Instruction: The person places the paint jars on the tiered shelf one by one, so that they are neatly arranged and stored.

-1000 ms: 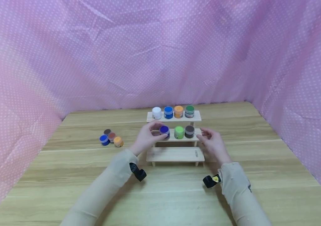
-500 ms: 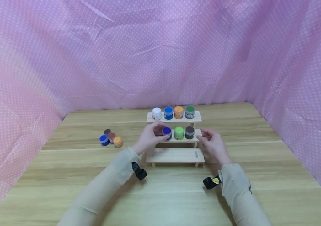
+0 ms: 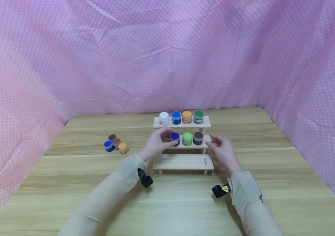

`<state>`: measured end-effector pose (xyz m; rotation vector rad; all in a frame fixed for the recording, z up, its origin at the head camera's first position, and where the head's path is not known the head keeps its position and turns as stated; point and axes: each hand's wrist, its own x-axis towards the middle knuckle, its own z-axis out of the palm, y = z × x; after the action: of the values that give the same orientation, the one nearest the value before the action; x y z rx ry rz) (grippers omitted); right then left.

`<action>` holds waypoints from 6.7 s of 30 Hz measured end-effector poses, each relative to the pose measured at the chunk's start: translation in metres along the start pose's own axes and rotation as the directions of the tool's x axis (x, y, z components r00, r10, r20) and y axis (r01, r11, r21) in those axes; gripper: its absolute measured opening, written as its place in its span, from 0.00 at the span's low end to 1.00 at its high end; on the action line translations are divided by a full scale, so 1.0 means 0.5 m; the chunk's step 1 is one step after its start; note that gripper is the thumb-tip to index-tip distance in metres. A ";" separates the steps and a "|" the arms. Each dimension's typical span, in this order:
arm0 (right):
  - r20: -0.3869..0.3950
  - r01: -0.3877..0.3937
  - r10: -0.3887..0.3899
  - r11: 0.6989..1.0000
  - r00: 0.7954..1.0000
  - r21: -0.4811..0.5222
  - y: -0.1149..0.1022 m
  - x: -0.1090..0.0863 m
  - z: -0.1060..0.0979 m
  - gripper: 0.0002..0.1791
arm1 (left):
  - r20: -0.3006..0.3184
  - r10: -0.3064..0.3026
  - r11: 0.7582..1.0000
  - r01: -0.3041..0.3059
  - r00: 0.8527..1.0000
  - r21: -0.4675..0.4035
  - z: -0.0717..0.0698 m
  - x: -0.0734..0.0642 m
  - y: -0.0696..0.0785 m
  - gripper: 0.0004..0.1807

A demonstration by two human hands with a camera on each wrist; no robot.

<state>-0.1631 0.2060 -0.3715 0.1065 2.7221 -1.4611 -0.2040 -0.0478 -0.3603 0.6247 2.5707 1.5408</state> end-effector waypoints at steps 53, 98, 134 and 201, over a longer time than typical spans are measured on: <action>0.013 -0.010 0.010 1.000 1.000 0.010 -0.003 0.004 0.001 0.31 | 0.013 0.027 0.991 -0.029 1.000 0.129 -0.125 -0.138 -0.076 0.21; 0.007 0.018 -0.018 1.000 1.000 -0.002 0.003 0.006 0.000 0.31 | -0.051 -0.072 0.942 0.084 0.996 0.325 -0.270 -0.167 -0.182 0.27; -0.028 0.080 -0.082 0.996 0.996 -0.042 -0.002 0.009 -0.004 0.29 | -0.010 -0.081 0.960 0.081 0.997 0.269 -0.259 -0.152 -0.198 0.19; -0.028 0.043 -0.043 0.999 0.999 0.008 0.007 0.006 -0.001 0.30 | -0.255 -0.036 0.983 -0.011 0.966 -0.182 -0.156 -0.082 -0.057 0.19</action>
<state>-0.1659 0.2087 -0.3743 0.0697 2.7574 -1.4931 -0.1963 -0.1397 -0.3522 0.4118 2.5567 1.9414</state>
